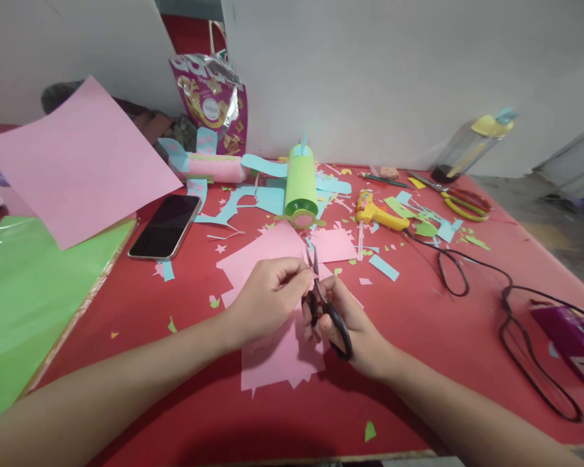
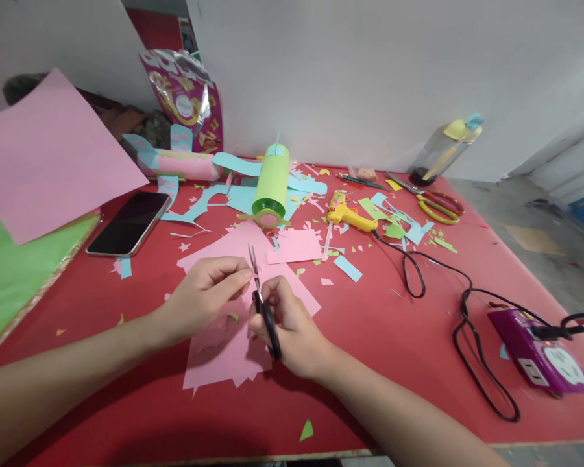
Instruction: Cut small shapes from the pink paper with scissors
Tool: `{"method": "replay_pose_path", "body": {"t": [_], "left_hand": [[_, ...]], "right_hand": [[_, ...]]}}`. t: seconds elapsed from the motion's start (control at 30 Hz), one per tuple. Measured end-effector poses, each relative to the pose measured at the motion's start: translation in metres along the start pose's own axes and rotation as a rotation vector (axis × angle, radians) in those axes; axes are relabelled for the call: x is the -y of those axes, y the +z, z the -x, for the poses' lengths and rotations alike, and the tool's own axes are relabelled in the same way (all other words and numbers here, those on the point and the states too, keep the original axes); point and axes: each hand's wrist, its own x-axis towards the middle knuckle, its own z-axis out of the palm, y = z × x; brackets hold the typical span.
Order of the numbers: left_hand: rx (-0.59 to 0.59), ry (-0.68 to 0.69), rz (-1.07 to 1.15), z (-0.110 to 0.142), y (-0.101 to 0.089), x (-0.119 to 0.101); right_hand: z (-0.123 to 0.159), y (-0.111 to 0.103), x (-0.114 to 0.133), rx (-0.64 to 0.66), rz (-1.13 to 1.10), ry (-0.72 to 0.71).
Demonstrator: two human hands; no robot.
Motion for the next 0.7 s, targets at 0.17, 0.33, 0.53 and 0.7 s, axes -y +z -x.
{"method": "replay_pose_path", "body": {"t": [0.17, 0.33, 0.53, 0.7], "left_hand": [[0.012, 0.023, 0.006, 0.0008, 0.0012, 0.0019], [0.030, 0.019, 0.027, 0.0008, 0.0019, 0.0035], [0.038, 0.013, 0.035, 0.0004, 0.0015, 0.0032], [0.043, 0.008, 0.028, -0.0001, 0.0005, 0.0033]], "right_hand": [[0.0007, 0.0006, 0.0028, 0.012, -0.003, -0.024], [0.0010, 0.0001, 0.0031, 0.025, -0.005, -0.068], [0.0009, -0.0007, 0.0011, 0.028, 0.018, -0.051], [0.0010, -0.0014, 0.0009, 0.029, 0.025, -0.045]]}}
